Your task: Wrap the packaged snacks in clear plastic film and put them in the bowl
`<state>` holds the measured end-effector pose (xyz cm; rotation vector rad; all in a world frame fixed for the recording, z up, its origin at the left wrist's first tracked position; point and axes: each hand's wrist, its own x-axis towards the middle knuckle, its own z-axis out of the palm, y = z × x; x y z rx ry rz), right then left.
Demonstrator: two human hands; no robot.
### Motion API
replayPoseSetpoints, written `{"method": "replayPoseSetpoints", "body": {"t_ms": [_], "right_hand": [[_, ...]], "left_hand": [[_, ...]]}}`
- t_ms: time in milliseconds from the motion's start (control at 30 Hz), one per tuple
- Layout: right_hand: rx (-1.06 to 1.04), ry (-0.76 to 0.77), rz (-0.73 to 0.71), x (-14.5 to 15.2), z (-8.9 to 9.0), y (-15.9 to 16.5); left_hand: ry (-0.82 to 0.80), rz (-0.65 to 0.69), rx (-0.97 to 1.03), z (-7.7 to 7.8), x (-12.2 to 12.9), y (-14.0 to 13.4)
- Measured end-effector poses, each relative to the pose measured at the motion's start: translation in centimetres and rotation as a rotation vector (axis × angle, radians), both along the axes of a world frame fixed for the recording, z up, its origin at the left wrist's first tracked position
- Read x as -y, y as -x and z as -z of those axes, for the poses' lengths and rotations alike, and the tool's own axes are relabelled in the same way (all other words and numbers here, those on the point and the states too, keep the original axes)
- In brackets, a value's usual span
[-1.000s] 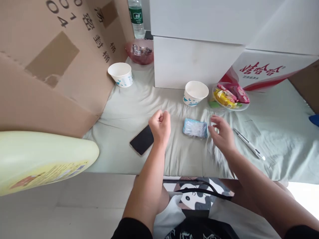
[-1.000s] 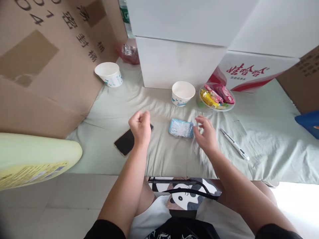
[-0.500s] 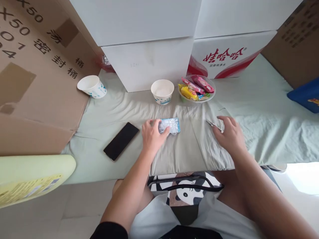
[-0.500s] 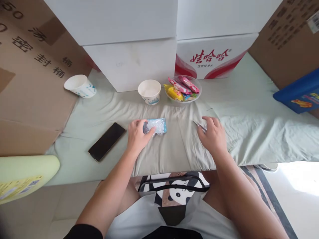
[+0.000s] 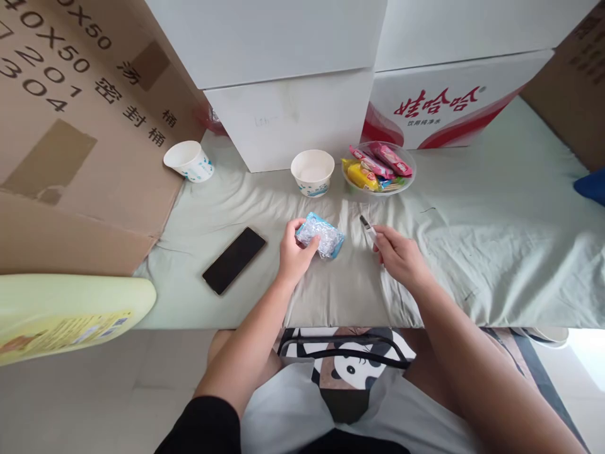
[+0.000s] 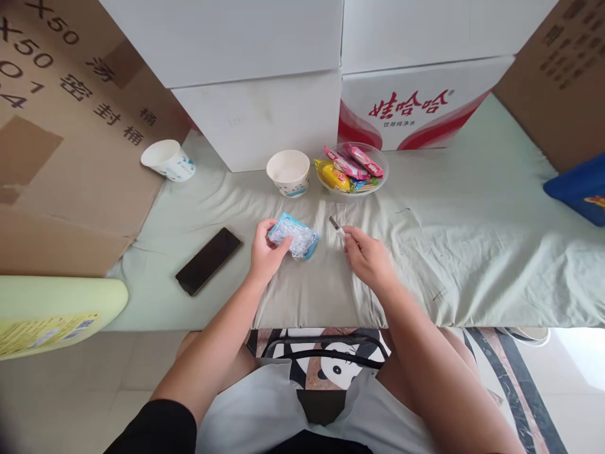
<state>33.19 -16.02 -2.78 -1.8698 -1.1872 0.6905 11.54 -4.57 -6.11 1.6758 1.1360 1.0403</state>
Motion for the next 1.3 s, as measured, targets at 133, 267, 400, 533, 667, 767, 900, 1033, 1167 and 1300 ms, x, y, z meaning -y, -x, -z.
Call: {"method": "replayPoseSetpoints", "body": {"t_ms": [133, 267, 400, 533, 667, 767, 900, 1033, 1167, 1300], "right_hand": [[0.050, 0.010, -0.080, -0.7, -0.1, 1.0], [0.165, -0.075, -0.139, -1.0, 0.1, 1.4], [0.152, -0.019, -0.155, -0.8, 0.3, 1.9], [0.136, -0.017, -0.149, -0.4, 0.1, 2.6], [0.149, -0.036, -0.141, -0.3, 0.0, 3.6], [0.181, -0.046, -0.108, -0.6, 0.4, 4.4], [0.330, 0.011, -0.118, -1.2, 0.8, 4.7], [0.489, 0.109, -0.234, -0.9, 0.2, 4.0], [0.559, 0.172, -0.284, 0.2, -0.3, 2.7], [0.583, 0.176, -0.268, 1.4, -0.1, 0.6]], "left_hand": [[0.090, 0.086, 0.061, 0.1, -0.1, 0.2], [0.148, 0.116, 0.069, -0.1, -0.1, 0.4], [0.200, 0.055, 0.116, 0.0, -0.2, 0.3], [0.295, 0.063, 0.138, -0.1, -0.5, 0.3], [0.256, 0.084, 0.092, -0.5, -0.3, 0.2], [0.131, 0.090, -0.012, -0.7, 0.3, 0.1], [0.036, 0.105, -0.072, -0.3, 0.7, 0.0], [0.109, 0.013, 0.004, 0.2, 0.3, 0.0], [0.121, -0.030, 0.001, 0.6, 0.1, 0.1], [0.071, -0.026, -0.036, 1.0, 0.0, 0.3]]}}
